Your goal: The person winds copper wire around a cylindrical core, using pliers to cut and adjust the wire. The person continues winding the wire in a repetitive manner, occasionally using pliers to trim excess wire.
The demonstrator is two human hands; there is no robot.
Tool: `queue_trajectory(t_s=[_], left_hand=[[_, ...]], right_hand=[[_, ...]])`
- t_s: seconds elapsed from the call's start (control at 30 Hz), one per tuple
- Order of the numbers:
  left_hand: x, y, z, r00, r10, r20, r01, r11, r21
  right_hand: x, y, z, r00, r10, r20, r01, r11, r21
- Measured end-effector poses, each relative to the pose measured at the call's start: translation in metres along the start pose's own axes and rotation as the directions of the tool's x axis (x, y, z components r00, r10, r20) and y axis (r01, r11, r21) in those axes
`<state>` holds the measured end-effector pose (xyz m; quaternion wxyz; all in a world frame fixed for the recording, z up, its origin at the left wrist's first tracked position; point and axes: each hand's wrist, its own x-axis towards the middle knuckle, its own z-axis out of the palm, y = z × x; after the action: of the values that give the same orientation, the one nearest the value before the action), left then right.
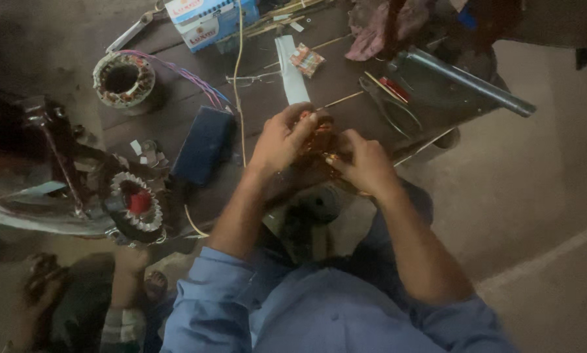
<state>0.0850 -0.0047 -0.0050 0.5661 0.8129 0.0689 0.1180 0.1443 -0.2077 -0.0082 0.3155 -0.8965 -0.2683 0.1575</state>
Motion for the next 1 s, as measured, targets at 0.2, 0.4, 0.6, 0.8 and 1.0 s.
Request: queue_trajectory(t_s=[0.2, 0.4, 0.6, 0.8, 1.0], left_hand=[[-0.001, 0.003, -0.005, 0.999, -0.037, 0.037, 0.037, 0.999, -0.01], [0.001, 0.012, -0.005, 0.992, -0.053, 0.118, 0.05, 0.998, 0.033], [0.005, 0.011, -0.01, 0.98, -0.041, 0.195, 0.028, 0.997, 0.07], [0.008, 0.008, -0.007, 0.982, -0.066, 0.178, 0.064, 0.998, 0.014], [0.005, 0.01, -0.006, 0.993, -0.053, 0.109, 0.046, 0.997, 0.066]], right_hand=[[0.0, 0.016, -0.012, 0.955, -0.216, -0.205, 0.277, 0.898, 0.341], [-0.001, 0.009, -0.028, 0.954, -0.253, -0.163, 0.301, 0.829, 0.471], [-0.007, -0.013, -0.037, 0.999, -0.017, 0.028, 0.006, 0.94, 0.342], [0.0, -0.009, -0.014, 0.998, -0.06, -0.005, 0.058, 0.98, -0.19], [0.007, 0.008, 0.016, 0.997, -0.05, -0.051, 0.048, 0.998, -0.049]])
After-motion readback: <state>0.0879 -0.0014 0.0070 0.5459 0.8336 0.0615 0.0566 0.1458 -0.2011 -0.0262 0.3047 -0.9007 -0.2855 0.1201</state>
